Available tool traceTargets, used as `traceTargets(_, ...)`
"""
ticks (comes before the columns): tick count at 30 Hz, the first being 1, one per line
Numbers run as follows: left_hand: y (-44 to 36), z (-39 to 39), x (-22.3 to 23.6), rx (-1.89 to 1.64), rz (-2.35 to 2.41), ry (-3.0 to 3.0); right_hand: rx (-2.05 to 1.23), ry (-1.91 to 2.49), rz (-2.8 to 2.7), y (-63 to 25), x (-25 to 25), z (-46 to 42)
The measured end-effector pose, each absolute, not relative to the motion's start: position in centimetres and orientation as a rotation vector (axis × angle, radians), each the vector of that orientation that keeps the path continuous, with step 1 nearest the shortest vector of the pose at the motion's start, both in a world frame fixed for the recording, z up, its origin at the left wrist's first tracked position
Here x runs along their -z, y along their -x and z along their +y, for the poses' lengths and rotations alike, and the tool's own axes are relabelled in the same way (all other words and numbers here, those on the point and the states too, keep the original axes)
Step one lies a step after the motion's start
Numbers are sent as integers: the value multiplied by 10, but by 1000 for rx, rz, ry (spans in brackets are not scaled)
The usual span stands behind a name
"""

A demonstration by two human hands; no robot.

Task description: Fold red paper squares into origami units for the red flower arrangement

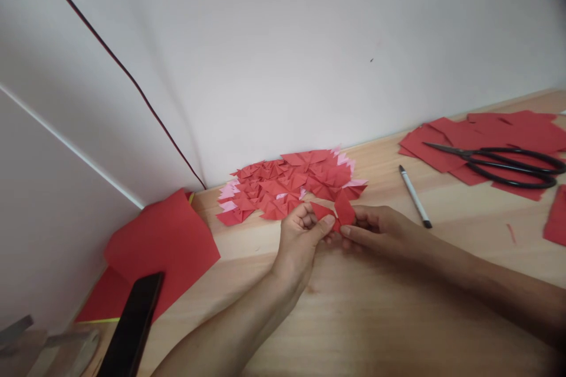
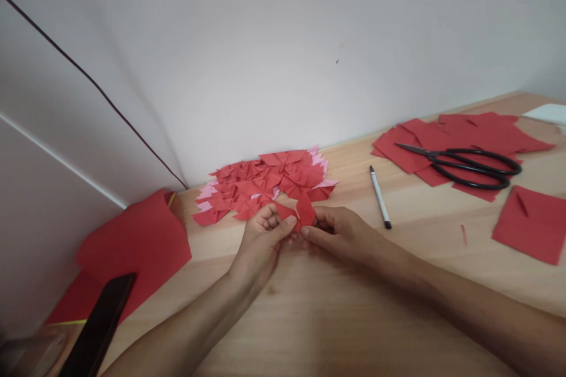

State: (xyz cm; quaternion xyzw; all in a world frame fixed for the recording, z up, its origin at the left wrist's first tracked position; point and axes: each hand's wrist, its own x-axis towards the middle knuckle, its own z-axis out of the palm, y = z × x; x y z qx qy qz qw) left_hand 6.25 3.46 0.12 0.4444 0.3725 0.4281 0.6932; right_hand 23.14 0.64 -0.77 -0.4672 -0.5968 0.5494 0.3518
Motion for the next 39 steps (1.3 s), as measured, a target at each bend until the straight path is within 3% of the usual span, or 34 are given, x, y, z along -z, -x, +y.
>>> traceTargets(10, -61, 37, -6, -763, 704, -947, -1418, 1113, -1552, -233, 4, 6)
traceTargets(21, -62, 29, -5, -899, 898, -1023, -1397, 1076, -1624, -226, 2, 2)
traceTargets(39, -58, 39, -3, -800, 756, -994, -1297, 1180, -1559, -231, 7, 5)
